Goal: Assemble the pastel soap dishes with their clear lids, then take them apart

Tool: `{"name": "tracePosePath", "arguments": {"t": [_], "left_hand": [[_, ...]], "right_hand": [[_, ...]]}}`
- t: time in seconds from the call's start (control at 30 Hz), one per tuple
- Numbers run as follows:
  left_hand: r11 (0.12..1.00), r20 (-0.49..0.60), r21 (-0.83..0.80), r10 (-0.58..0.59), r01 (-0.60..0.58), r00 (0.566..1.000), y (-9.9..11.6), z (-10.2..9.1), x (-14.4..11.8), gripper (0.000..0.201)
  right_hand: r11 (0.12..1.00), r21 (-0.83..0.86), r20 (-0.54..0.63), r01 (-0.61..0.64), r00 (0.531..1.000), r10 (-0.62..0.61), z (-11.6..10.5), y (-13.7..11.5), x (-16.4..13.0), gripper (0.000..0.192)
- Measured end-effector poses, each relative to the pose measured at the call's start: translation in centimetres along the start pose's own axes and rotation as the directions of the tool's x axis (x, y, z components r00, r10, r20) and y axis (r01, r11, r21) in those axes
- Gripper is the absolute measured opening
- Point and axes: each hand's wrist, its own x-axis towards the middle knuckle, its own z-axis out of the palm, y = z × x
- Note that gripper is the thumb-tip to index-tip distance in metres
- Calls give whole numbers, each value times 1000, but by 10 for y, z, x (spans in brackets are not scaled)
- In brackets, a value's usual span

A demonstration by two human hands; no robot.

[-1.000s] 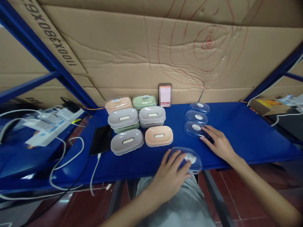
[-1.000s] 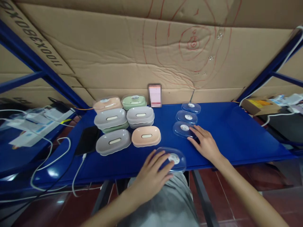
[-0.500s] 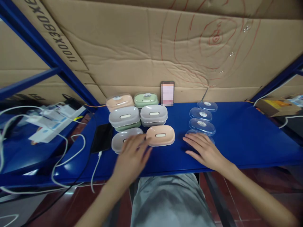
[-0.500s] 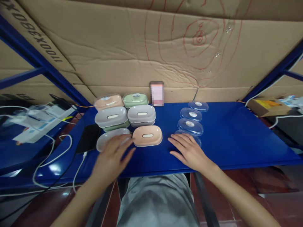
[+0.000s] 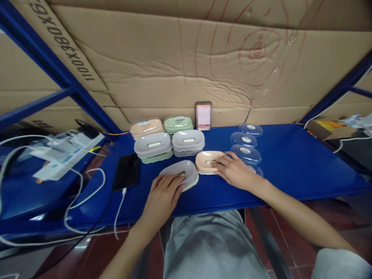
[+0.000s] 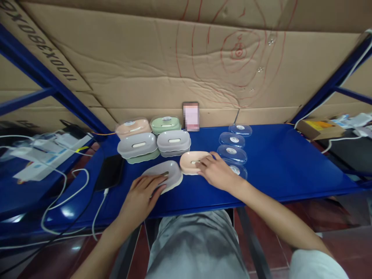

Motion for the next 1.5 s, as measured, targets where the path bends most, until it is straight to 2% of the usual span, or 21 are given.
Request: {"name": "tracePosePath", "arguments": {"t": [0.13, 0.27, 0.33, 0.43, 0.53, 0.7, 0.93, 1.03, 1.1, 1.2, 1.27, 1.33, 1.4, 1.5], "left_hand": [[990, 67, -32, 139, -138, 988, 36, 25, 26, 24], [967, 158, -47, 255, -251, 954, 70, 53, 66, 30], [944, 205, -81, 331, -321, 921, 80, 66, 90, 41], [922, 232, -121, 386, -367, 893, 88, 83, 124, 43], [927, 208, -140, 372, -349, 905, 91, 99, 152, 40], [953, 117, -171, 271, -250, 955, 92, 123, 181, 35], [975, 25, -176, 141, -135, 990, 81, 146, 207, 34], [977, -16, -166, 131, -132, 991, 79, 140, 211, 35], [977, -27, -148, 153, -155, 988, 76, 126, 206, 38], [966, -33, -118, 226, -229, 973, 60, 89, 184, 46], [965, -57, -91, 243, -247, 968, 35, 59, 161, 44], [974, -98, -8, 223, -225, 970, 2, 32, 136, 38], [994, -141, 61, 98, -90, 985, -32, 14, 116, 35], [995, -70, 91, -27, 34, 997, -68, 3, 102, 38]], "right_hand": [[994, -33, -35, -103, 994, 101, -1, 34, -25, 37], [964, 88, -78, -252, 963, 259, 6, 80, -29, 39], [943, 146, -105, -300, 943, 316, 10, 103, -26, 43], [927, 185, -122, -328, 928, 352, 13, 131, -21, 48], [911, 214, -131, -353, 914, 384, 10, 152, -19, 53], [886, 207, -170, -415, 877, 450, 8, 175, -14, 58], [865, 115, -219, -489, 837, 502, 17, 184, -6, 46], [842, 66, -259, -536, 805, 533, 15, 183, -9, 41], [824, 38, -284, -566, 784, 552, 12, 182, -13, 38], [813, 10, -296, -582, 775, 559, 5, 177, -17, 34], [836, 6, -304, -548, 796, 524, -2, 168, -17, 37], [890, 36, -309, -454, 842, 442, -13, 151, -10, 40], [950, 100, -294, -295, 904, 311, -23, 127, 4, 40], [981, 190, -253, -31, 964, 80, -27, 85, 40, 42]]}}
